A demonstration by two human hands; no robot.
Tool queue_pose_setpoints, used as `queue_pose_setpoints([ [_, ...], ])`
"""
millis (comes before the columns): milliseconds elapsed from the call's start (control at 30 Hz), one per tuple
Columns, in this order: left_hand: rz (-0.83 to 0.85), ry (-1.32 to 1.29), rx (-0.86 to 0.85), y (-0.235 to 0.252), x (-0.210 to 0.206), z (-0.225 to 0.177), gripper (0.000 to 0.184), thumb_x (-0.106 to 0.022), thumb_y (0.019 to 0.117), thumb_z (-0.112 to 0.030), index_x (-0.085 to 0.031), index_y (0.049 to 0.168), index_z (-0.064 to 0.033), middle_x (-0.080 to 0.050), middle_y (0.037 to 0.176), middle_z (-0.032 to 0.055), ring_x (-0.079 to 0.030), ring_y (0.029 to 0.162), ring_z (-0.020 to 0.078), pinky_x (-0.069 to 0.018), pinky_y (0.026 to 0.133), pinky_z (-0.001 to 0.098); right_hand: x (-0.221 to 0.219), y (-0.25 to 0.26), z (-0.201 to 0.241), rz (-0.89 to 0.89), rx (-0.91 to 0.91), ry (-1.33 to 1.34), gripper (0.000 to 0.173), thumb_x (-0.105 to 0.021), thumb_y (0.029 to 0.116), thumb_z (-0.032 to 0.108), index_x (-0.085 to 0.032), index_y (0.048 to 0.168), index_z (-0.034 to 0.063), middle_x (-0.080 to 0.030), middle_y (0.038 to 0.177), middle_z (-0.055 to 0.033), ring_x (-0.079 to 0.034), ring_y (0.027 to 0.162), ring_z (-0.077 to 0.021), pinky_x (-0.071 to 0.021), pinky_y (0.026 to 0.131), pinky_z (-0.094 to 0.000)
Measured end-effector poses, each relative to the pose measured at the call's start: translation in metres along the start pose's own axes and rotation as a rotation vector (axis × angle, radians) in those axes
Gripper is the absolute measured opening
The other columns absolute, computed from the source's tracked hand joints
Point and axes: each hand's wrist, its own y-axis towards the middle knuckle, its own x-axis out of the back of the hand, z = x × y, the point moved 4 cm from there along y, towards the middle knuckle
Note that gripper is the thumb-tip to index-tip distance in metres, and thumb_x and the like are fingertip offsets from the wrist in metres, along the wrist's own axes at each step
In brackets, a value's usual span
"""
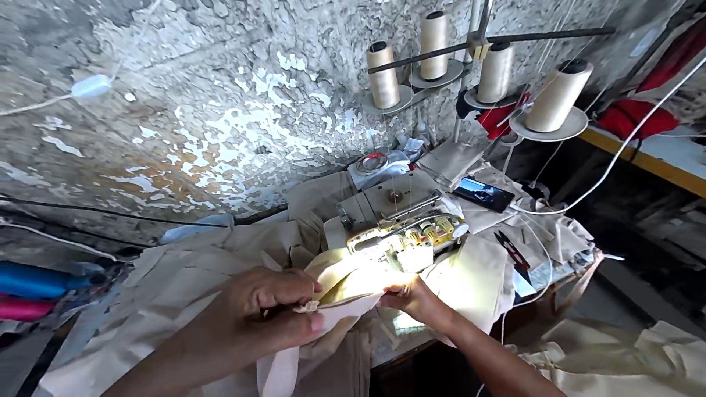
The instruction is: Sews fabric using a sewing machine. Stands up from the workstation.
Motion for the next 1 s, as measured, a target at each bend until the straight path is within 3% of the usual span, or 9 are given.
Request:
queue_pose_setpoints([
  [100,0.040,-0.043,0.104,0.005,-0.003,0.000,0.019,-0.067,0.0921,-0.036,-0.068,0.079,-0.0235,-0.056,0.068,-0.0199,-0.049,0.061,-0.0144,-0.0385,0.054,0.0043,0.009,-0.006,-0.002,0.083,-0.065,0.048,0.020,-0.070,0.0952,0.014,-0.076,0.094,-0.0052,-0.074,0.090,-0.0083,-0.064,0.083,0.0030,-0.0518,0.080,-0.0150],
  [167,0.061,-0.061,0.124,0.010,-0.006,-0.001,0.020,-0.067,0.0925,-0.035,-0.065,0.076,-0.0244,-0.050,0.062,-0.0208,-0.043,0.055,-0.0150,-0.0328,0.048,0.0042,0.009,-0.011,-0.007,0.070,-0.073,0.097,0.018,-0.070,0.0952,0.012,-0.076,0.092,-0.0052,-0.073,0.090,-0.0059,-0.062,0.084,0.0066,-0.0504,0.081,-0.0115],
  [433,0.094,-0.124,0.152,0.026,-0.012,-0.002,0.022,-0.068,0.0900,-0.026,-0.062,0.069,-0.0266,-0.048,0.058,-0.0214,-0.043,0.053,-0.0143,-0.0328,0.048,0.0048,-0.014,-0.015,-0.020,-0.144,-0.087,0.162,0.011,-0.074,0.0845,0.000,-0.074,0.092,-0.0087,-0.072,0.094,-0.0103,-0.066,0.088,0.0012,-0.0544,0.084,-0.0150],
  [567,0.091,-0.077,0.199,0.026,-0.009,-0.004,0.021,-0.067,0.0878,-0.022,-0.062,0.068,-0.0266,-0.050,0.058,-0.0213,-0.044,0.053,-0.0139,-0.0334,0.048,0.0054,-0.009,-0.015,-0.020,-0.076,-0.088,0.131,0.012,-0.073,0.0859,0.001,-0.074,0.092,-0.0094,-0.073,0.094,-0.0127,-0.066,0.087,-0.0005,-0.0537,0.084,-0.0159],
  [667,0.144,-0.036,0.264,0.027,-0.011,-0.006,0.022,-0.068,0.0895,-0.020,-0.062,0.069,-0.0242,-0.049,0.057,-0.0203,-0.043,0.053,-0.0130,-0.0327,0.047,0.0063,0.000,-0.023,-0.023,0.002,-0.097,0.092,0.013,-0.071,0.0905,0.006,-0.076,0.092,-0.0064,-0.073,0.093,-0.0099,-0.064,0.087,0.0021,-0.0518,0.085,-0.0142],
  [833,0.234,0.002,0.302,0.031,-0.020,-0.009,0.021,-0.067,0.0931,-0.021,-0.063,0.072,-0.0210,-0.047,0.057,-0.0188,-0.041,0.052,-0.0116,-0.0315,0.047,0.0077,-0.003,-0.030,-0.031,-0.049,-0.067,0.091,0.017,-0.073,0.0916,0.015,-0.077,0.092,-0.0020,-0.072,0.093,-0.0049,-0.062,0.086,0.0048,-0.0509,0.081,-0.0127],
  [1000,0.270,0.002,0.308,0.034,-0.023,-0.012,0.024,-0.067,0.0938,-0.018,-0.062,0.070,-0.0185,-0.047,0.056,-0.0170,-0.040,0.051,-0.0109,-0.0304,0.046,0.0082,-0.007,-0.030,-0.037,-0.060,-0.079,0.162,0.012,-0.074,0.0890,0.010,-0.077,0.088,-0.0008,-0.072,0.092,-0.0012,-0.062,0.086,0.0068,-0.0509,0.082,-0.0116],
])
